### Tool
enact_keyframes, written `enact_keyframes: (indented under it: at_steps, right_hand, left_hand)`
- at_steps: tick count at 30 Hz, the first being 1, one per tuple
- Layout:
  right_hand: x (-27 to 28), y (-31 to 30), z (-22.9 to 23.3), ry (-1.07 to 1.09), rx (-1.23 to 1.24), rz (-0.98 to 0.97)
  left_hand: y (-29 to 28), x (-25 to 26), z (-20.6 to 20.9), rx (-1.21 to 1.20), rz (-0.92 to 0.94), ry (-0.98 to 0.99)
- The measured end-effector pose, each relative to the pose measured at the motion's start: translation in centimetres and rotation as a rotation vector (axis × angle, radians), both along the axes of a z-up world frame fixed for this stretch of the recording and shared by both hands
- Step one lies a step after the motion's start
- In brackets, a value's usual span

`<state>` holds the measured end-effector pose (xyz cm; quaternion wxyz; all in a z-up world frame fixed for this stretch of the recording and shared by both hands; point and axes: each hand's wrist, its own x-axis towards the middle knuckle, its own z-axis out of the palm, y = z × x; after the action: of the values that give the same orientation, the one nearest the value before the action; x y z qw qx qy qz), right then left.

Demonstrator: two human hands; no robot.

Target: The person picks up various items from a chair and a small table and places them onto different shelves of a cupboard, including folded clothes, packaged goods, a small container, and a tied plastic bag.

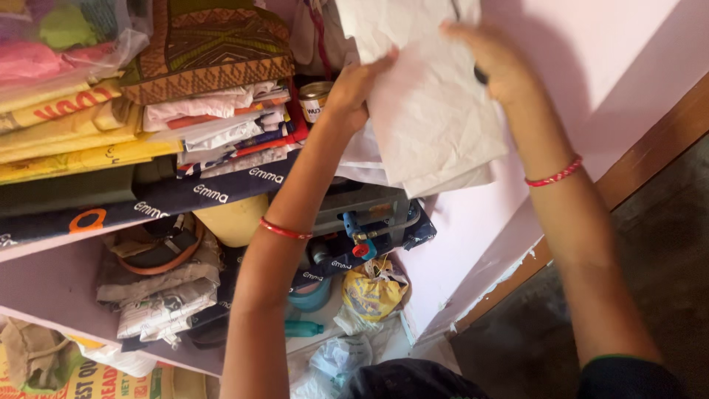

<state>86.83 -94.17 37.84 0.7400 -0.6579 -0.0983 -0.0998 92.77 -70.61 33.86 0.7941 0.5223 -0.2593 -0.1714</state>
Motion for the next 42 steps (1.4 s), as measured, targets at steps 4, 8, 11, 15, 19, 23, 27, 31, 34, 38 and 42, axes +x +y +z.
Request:
enact_keyframes:
  at_steps: [4, 8, 11, 15, 19, 23, 27, 31, 34, 38, 42]
  right_hand:
    - [1.1, 1.3, -3.3, 0.257, -0.02, 0.112]
    - [0.6, 0.2, -3.1, 0.119, 0.134, 0.186]
    - [2.0, 0.1, -2.2, 0.049, 0.073, 0.108]
    - [3.3, -0.1, -2.3, 0.099, 0.157, 0.094]
    - [4.3, 1.6, -6.4, 0.248, 0.099, 0.089]
    - [4.1, 2.9, -9.6, 0.366, 0.088, 0.117]
    - [3.0, 2.3, -6.9, 0.185, 0.172, 0.122]
    - [2.2, 1.5, -2.7, -0.086, 0.205, 0.044]
    - [2.1, 1.1, -1.4, -0.168, 0.237, 0.033]
    - [2.5, 1.0, -4.2, 0.014, 0.282, 0.052]
    - [2.9, -0.1, -8.6, 0.27, 0.352, 0.131]
  left_hand:
    - [0.4, 1.8, -2.7, -0.156, -0.19, 0.071]
    - [0.7, 1.7, -1.0, -0.05, -0.049, 0.037]
    - [0.3, 2.1, 0.6, 0.219, 0.279, -0.145]
    - [1.3, 6.5, -0.1, 0.764, 0.653, -0.449]
    - [4.0, 10.6, -6.0, 0.912, 0.863, -0.881]
    - [4.8, 11.4, -8.4, 0.928, 0.936, -1.103]
    - [4.0, 8.7, -6.4, 0.717, 1.078, -0.987]
    - [1.2, 6.2, 0.1, 1.065, 0.622, -0.468]
    - [-0.5, 4.2, 1.1, 0.474, 0.27, -0.095]
    - [-1.6, 5.6, -1.4, -0.011, -0.059, 0.151]
    - [-1.4, 5.7, -5.7, -0.084, -0.232, 0.245]
